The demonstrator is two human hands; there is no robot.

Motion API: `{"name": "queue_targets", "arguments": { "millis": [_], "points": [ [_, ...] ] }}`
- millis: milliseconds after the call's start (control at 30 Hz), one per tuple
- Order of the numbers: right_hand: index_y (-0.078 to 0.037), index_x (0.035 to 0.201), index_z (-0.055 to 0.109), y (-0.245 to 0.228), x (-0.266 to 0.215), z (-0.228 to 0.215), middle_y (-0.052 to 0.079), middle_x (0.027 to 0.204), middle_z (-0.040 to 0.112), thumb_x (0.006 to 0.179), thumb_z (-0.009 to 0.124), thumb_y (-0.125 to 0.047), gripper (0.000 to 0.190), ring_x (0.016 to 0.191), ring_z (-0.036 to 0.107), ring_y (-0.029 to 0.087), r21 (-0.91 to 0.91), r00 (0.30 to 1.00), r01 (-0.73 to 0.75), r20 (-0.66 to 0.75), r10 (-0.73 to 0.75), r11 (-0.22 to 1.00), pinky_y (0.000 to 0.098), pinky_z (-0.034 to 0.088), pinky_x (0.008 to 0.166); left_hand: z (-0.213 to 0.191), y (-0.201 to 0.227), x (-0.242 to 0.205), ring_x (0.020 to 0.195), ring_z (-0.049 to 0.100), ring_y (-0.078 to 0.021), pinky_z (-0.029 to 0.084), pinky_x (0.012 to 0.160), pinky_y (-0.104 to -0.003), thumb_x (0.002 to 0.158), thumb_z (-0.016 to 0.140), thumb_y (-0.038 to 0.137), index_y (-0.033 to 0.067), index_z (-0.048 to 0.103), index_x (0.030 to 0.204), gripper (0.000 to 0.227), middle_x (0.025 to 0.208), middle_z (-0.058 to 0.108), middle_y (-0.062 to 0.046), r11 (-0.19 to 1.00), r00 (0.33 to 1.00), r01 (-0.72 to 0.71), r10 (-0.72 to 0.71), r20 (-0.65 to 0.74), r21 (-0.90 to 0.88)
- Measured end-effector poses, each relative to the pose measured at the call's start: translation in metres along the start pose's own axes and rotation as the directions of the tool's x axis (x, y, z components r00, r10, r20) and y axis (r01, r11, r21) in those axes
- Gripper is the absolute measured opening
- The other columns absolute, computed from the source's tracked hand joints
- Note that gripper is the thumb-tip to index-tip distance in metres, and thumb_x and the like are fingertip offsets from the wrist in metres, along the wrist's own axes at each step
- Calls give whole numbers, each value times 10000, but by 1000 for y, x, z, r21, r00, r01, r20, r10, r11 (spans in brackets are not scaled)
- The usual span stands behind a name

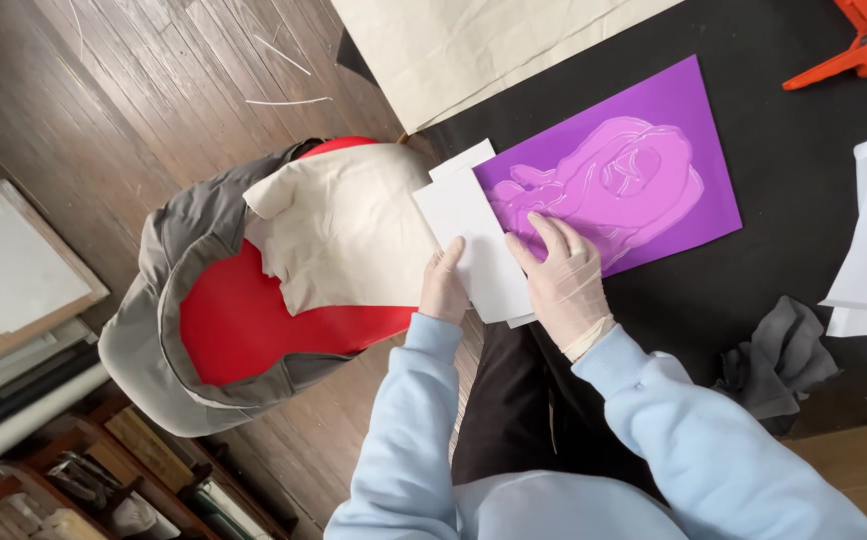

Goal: The recorder is aligning and cleaning art prints on a backing board using clamps and a cloth.

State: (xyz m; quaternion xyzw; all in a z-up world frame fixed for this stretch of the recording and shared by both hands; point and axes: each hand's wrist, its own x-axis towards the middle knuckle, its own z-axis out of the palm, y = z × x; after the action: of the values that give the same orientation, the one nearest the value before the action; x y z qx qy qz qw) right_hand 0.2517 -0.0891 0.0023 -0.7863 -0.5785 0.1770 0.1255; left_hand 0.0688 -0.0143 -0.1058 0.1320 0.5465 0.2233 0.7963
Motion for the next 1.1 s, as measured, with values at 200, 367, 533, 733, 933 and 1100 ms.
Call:
{"name": "queue_targets", "arguments": {
  "millis": [200, 367, 533, 733, 933, 1100],
  "points": [
    [-166, 1317, 699, 1, -23, -18, 127, 1375, 587, 878, 639, -48, 458, 1238, 555, 319, 180, 996, 68, -60, -58, 981, 457, 465, 1019, -26, 0, 1, 1207, 645, -290, 552, 972, -481, 897, 687, 470, 64, 525, 1419, 681, 1331, 661, -109, 987, 990, 137, -134, 50, -81],
    [-49, 1147, 798, 2, -144, 49, 126, 835, 791, 1019, 698, -236, 248, 605, 639, 180, 628, 652, -746, 622, 433, 220, 275, 519, 545, -32, 5, 8, 1234, 635, -314, 521, 1014, -547, 847, 734, 383, 87, 577, 1354, 607, 1350, 653, -102, 952, 982, 188, -184, 39, -243],
    [-113, 1297, 656, -35, -123, 54, 11, 1057, 795, 974, 587, -275, 368, 646, 657, 113, 572, 435, -740, 808, 396, -354, 230, 492, 555, -60, 10, 1, 1269, 613, -334, 484, 1089, -555, 832, 743, 288, 59, 604, 1320, 556, 1353, 643, -122, 954, 991, 136, -131, 36, -268],
    [-7, 1216, 669, -45, -129, 99, 29, 947, 667, 1031, 644, -229, 290, 715, 648, 99, 698, 495, -459, 715, 494, -550, 234, 515, 650, -34, 44, -45, 1347, 545, -380, 434, 1147, -537, 815, 703, 259, -3, 494, 1464, 731, 1484, 556, -195, 954, 986, 105, -62, 158, -280],
    [-20, 1005, 669, -64, -139, 93, 53, 820, 686, 1043, 598, -221, 217, 598, 583, 86, 715, 624, -448, 680, 384, -537, 236, 455, 555, -54, 41, -74, 1375, 521, -381, 393, 1168, -521, 811, 686, 259, -8, 455, 1488, 763, 1523, 532, -183, 945, 981, 83, -22, 192, -316],
    [46, 981, 679, -90, -142, 86, 67, 749, 687, 1004, 623, -187, 241, 559, 624, 119, 594, 535, -668, 802, 266, -448, 253, 472, 531, -110, 29, -85, 1342, 541, -333, 394, 1169, -502, 847, 680, 254, 7, 537, 1431, 650, 1437, 593, -146, 944, 999, 39, -33, 25, -326]
  ]
}}
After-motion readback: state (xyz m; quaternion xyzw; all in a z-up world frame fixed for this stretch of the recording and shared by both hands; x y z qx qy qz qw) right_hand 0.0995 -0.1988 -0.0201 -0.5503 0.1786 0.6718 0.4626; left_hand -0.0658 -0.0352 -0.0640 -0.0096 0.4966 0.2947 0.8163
